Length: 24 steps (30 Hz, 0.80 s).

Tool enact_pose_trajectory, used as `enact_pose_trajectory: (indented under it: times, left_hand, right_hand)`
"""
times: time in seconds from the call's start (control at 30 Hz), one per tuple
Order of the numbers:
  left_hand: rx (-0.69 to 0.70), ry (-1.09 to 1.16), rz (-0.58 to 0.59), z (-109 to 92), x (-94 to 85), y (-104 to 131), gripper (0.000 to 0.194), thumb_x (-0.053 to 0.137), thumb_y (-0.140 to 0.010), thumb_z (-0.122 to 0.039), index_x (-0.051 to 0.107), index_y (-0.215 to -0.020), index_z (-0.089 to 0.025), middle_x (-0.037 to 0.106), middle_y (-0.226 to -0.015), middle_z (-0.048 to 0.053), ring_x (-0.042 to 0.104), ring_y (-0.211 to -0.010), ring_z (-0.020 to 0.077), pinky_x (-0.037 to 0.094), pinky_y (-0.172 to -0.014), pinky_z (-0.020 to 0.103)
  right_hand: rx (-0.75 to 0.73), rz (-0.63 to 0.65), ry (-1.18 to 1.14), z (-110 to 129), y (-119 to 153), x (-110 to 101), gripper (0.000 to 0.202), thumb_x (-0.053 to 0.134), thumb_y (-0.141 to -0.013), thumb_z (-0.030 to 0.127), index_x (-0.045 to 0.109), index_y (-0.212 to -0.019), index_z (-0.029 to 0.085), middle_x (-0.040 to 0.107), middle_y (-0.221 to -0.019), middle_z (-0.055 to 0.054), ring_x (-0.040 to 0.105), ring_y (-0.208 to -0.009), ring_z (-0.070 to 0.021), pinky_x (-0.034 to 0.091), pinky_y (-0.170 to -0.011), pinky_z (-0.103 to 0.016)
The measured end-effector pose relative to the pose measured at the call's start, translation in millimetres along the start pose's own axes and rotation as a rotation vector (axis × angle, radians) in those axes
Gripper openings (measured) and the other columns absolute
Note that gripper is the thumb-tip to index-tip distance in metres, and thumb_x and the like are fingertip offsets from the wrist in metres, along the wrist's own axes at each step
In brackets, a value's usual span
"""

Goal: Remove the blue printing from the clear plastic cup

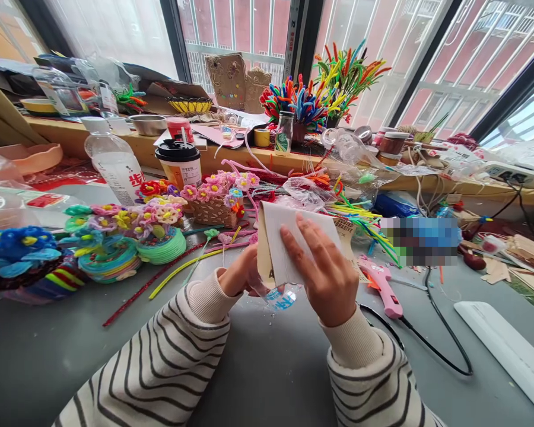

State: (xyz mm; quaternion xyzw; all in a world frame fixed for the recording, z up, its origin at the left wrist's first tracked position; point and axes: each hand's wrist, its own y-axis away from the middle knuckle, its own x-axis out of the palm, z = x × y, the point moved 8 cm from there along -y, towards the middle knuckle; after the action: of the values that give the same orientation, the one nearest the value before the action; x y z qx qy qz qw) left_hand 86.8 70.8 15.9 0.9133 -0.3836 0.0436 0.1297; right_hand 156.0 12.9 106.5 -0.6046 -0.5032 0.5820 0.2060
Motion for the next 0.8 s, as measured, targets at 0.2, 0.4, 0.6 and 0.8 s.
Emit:
enact_pose_trajectory:
  times: [0.2,0.4,0.6,0.8]
  left_hand:
    - [0.034,0.04,0.043,0.6,1.5,-2.9,0.065,0.019,-0.071,-0.067,0.053,-0.078,-0.012,0.05,-0.054,-0.001,0.028,-0.03,0.0039,0.017,-0.033,0.019]
    - [-0.007,-0.004,0.004,9.9,-4.1,-5.9,0.065,0.019,-0.071,-0.067,0.052,-0.075,-0.011,0.047,-0.05,-0.002,0.028,-0.03,0.0038,0.018,-0.034,0.019]
    - [0.007,-0.005,0.028,7.2,-0.5,-3.1,0.065,0.019,-0.07,-0.069,0.051,-0.071,-0.012,0.048,-0.051,-0.002,0.027,-0.029,0.0033,0.018,-0.034,0.02]
    - [0.008,-0.021,-0.014,8.1,-3.1,-3.2,0.064,0.021,-0.07,-0.069,0.05,-0.07,-0.013,0.049,-0.051,-0.001,0.029,-0.032,0.0038,0.019,-0.034,0.02]
  right_hand:
    - [0.01,0.009,0.013,-3.5,0.5,1.5,0.056,0.042,-0.079,0.002,0.037,-0.13,0.027,0.042,-0.132,-0.005,0.048,-0.112,-0.019,0.043,-0.09,-0.03]
    - [0.034,0.011,0.058,-5.6,1.9,1.3,0.057,0.041,-0.078,0.0,0.04,-0.128,0.027,0.043,-0.132,-0.006,0.049,-0.111,-0.0187,0.044,-0.086,-0.028]
    - [0.035,-0.003,0.072,-6.7,0.9,1.3,0.054,0.043,-0.08,0.001,0.04,-0.127,0.026,0.044,-0.13,-0.007,0.05,-0.11,-0.0181,0.044,-0.087,-0.028]
    - [-0.011,0.013,0.002,-6.0,1.7,2.5,0.051,0.045,-0.082,0.006,0.039,-0.128,0.027,0.041,-0.133,-0.007,0.048,-0.113,-0.0182,0.042,-0.09,-0.03]
